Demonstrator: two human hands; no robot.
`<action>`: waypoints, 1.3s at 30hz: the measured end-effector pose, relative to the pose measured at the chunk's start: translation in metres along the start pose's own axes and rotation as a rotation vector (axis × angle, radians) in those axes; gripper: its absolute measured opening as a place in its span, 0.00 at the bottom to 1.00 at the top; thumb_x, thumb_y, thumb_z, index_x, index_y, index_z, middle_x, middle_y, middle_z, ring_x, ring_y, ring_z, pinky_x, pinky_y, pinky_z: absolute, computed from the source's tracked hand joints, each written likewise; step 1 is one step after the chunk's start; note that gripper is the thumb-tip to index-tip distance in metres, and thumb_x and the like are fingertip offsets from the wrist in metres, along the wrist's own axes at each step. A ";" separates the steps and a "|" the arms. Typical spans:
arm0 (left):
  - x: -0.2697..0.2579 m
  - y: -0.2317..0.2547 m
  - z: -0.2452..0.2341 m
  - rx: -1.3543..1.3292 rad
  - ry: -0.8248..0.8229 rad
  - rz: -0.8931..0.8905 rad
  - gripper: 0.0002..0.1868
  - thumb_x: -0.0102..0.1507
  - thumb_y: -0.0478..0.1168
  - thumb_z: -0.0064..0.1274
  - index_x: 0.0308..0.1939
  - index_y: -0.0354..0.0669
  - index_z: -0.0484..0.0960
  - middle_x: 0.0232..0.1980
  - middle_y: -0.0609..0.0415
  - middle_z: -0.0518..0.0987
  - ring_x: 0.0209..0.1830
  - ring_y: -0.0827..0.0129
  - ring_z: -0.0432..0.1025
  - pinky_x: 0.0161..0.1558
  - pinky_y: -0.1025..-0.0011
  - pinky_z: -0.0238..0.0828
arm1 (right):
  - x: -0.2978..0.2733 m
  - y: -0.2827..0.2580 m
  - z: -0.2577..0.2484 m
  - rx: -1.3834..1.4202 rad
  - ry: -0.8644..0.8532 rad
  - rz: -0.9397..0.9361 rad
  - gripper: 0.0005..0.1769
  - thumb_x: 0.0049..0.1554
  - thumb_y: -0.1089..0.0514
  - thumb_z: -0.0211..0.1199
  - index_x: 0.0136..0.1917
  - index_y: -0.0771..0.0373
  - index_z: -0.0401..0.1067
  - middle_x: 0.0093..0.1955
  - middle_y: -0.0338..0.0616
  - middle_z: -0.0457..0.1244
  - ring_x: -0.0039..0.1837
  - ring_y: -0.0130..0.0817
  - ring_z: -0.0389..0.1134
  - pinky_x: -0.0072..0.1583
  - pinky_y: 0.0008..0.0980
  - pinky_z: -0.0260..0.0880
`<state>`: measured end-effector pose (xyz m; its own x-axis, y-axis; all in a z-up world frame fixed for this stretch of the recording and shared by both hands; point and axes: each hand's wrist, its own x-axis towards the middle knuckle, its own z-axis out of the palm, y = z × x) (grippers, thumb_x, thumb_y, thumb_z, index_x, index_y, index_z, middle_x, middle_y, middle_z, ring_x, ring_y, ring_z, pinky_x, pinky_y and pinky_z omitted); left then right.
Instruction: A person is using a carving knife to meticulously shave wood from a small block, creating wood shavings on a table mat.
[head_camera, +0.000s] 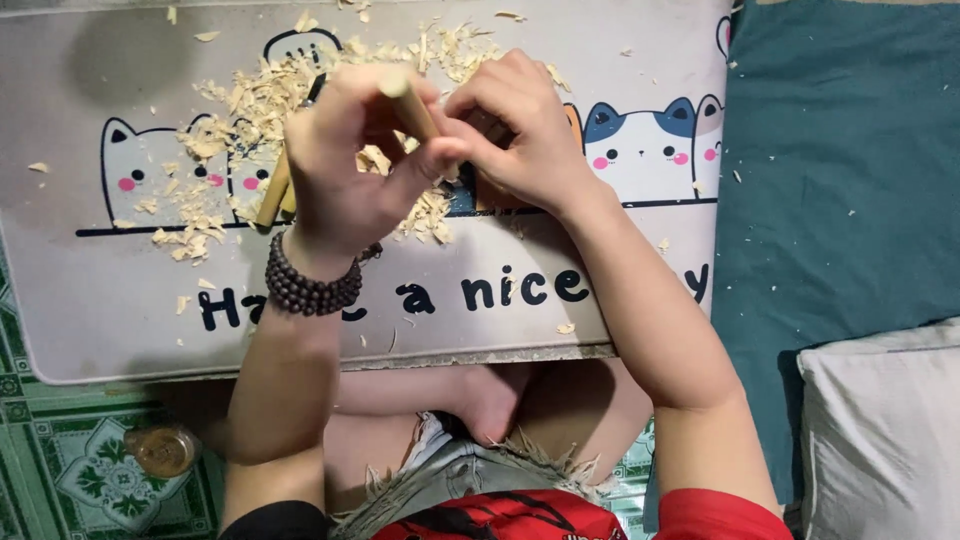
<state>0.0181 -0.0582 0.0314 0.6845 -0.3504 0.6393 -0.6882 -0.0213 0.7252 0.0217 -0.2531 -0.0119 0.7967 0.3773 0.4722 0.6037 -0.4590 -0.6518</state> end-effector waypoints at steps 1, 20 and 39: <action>-0.003 0.001 0.002 0.072 0.014 0.059 0.18 0.69 0.36 0.62 0.53 0.31 0.69 0.37 0.46 0.81 0.30 0.67 0.76 0.31 0.73 0.73 | 0.001 -0.002 0.000 0.016 0.003 0.003 0.08 0.61 0.56 0.70 0.44 0.61 0.74 0.42 0.38 0.63 0.49 0.35 0.57 0.58 0.34 0.56; -0.031 -0.028 0.008 0.320 -0.032 0.215 0.15 0.73 0.38 0.54 0.54 0.32 0.65 0.35 0.50 0.78 0.22 0.65 0.67 0.26 0.67 0.66 | 0.003 -0.006 -0.002 0.001 -0.019 -0.001 0.04 0.57 0.66 0.69 0.45 0.63 0.75 0.44 0.40 0.64 0.51 0.36 0.58 0.59 0.34 0.56; -0.035 -0.045 0.023 0.283 0.088 0.280 0.14 0.72 0.33 0.50 0.54 0.35 0.60 0.37 0.47 0.77 0.22 0.64 0.67 0.25 0.67 0.66 | 0.002 -0.009 -0.002 -0.010 -0.025 0.017 0.04 0.57 0.65 0.69 0.44 0.64 0.75 0.42 0.39 0.63 0.49 0.35 0.57 0.58 0.33 0.56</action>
<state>0.0195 -0.0662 -0.0289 0.4704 -0.2979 0.8306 -0.8817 -0.1973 0.4285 0.0181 -0.2497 -0.0033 0.8057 0.3892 0.4465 0.5908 -0.4737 -0.6531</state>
